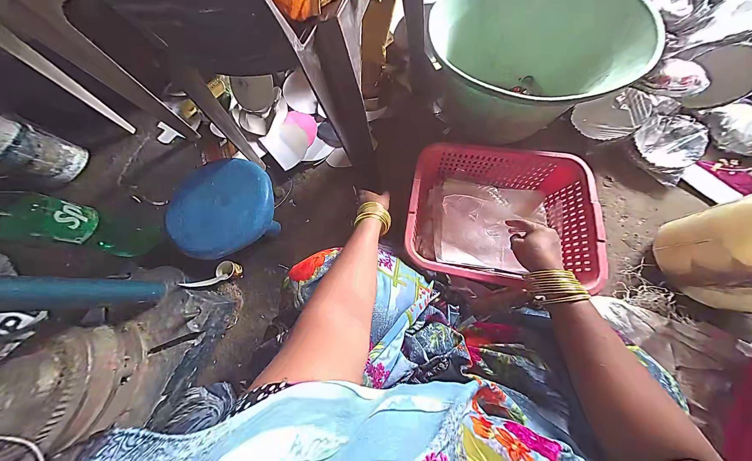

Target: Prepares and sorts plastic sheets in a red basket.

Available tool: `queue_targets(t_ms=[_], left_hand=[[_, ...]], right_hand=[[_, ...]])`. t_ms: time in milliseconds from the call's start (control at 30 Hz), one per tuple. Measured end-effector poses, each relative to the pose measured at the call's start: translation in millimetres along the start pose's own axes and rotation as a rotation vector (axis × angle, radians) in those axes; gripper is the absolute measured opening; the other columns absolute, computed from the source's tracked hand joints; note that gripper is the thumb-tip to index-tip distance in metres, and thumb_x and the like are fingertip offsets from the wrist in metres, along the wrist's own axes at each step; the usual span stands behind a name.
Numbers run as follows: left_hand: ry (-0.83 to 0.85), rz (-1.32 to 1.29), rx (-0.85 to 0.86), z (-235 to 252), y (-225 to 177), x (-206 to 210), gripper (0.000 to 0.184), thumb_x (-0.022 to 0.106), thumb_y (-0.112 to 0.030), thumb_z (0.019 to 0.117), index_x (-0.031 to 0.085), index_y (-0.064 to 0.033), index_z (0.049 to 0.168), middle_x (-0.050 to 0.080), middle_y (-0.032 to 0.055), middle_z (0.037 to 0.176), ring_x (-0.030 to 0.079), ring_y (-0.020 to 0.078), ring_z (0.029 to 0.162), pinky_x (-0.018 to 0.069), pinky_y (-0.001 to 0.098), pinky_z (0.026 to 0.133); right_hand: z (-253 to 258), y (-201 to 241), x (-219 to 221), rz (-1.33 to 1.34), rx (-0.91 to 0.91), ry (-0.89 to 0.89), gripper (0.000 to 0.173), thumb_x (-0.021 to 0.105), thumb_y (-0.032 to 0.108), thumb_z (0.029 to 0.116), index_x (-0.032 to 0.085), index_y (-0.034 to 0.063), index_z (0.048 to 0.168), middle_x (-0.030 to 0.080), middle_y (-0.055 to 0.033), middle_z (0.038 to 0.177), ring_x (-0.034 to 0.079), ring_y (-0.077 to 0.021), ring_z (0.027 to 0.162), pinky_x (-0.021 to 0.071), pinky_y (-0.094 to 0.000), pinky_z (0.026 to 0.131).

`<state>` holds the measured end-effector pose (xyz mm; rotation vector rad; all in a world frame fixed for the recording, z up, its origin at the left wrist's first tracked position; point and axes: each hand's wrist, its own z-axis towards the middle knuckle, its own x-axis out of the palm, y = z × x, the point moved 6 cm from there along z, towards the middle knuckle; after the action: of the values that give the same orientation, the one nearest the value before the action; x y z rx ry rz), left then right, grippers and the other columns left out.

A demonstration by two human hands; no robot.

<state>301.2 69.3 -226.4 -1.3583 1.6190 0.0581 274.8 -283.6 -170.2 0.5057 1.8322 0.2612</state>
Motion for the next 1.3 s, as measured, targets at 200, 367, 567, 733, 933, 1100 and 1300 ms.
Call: queue_targets(t_ms=[200,367,567,733,933,1100,1300], left_hand=[[0.146,0.400,-0.008,-80,-39,7,0.086,0.058,-0.032,0.1038,0.007,0.0075,0.160,0.034,0.0338,0.157,0.042,0.0414,0.144,0.0371,0.0504,0.116],[0.078,0.429,0.065,-21,-7,50,0.056,0.058,-0.016,0.1024,0.041,0.0166,0.144,0.040,0.0364,0.151,0.040,0.0473,0.143,0.0346,0.0573,0.117],[0.374,0.637,0.031,-61,-36,31,0.048,0.042,-0.021,0.1104,0.045,0.0115,0.146,0.041,0.0282,0.156,0.039,0.0381,0.147,0.0304,0.0514,0.121],[0.162,0.449,0.042,11,6,54,0.080,0.067,-0.028,0.0977,0.027,0.0134,0.154,0.030,0.0376,0.157,0.034,0.0504,0.146,0.0332,0.0609,0.117],[0.081,0.437,0.006,22,5,-22,0.116,0.074,-0.057,0.0864,0.009,0.0045,0.161,0.030,0.0321,0.160,0.036,0.0395,0.148,0.0313,0.0509,0.120],[0.118,0.771,0.121,19,24,-87,0.125,0.080,-0.052,0.0836,-0.002,-0.0019,0.163,0.019,0.0343,0.163,0.036,0.0475,0.146,0.0331,0.0598,0.117],[0.145,0.802,0.017,13,81,-101,0.114,0.084,-0.055,0.0760,0.030,0.0065,0.155,0.042,0.0308,0.153,0.044,0.0423,0.142,0.0379,0.0574,0.115]], right_hand=[[-9,-10,-41,0.067,0.016,-0.277,0.029,0.053,0.005,0.0983,0.074,0.0031,0.119,0.072,-0.0226,0.117,0.067,-0.0405,0.114,0.0454,-0.0611,0.099],[9,-12,-32,0.092,0.019,-0.227,0.030,0.054,0.004,0.0979,0.074,0.0049,0.120,0.073,-0.0191,0.118,0.068,-0.0368,0.113,0.0463,-0.0589,0.099],[16,-10,-22,0.074,-0.027,-0.171,0.033,0.053,0.001,0.0957,0.074,0.0047,0.121,0.070,-0.0227,0.122,0.066,-0.0412,0.115,0.0444,-0.0623,0.100],[14,-16,-14,0.054,0.028,-0.127,0.035,0.053,0.001,0.0960,0.074,0.0083,0.123,0.069,-0.0218,0.127,0.064,-0.0426,0.119,0.0436,-0.0649,0.100],[8,-17,-17,0.059,0.077,-0.101,0.034,0.054,0.002,0.0978,0.073,0.0092,0.125,0.066,-0.0243,0.132,0.059,-0.0457,0.126,0.0406,-0.0668,0.104],[-2,-12,-19,0.054,0.046,-0.104,0.034,0.056,0.001,0.0961,0.074,0.0098,0.123,0.065,-0.0271,0.130,0.060,-0.0483,0.124,0.0415,-0.0691,0.101],[-7,-5,-10,0.001,0.033,-0.038,0.034,0.057,0.002,0.0956,0.075,0.0134,0.123,0.066,-0.0275,0.129,0.060,-0.0491,0.124,0.0430,-0.0690,0.099]])
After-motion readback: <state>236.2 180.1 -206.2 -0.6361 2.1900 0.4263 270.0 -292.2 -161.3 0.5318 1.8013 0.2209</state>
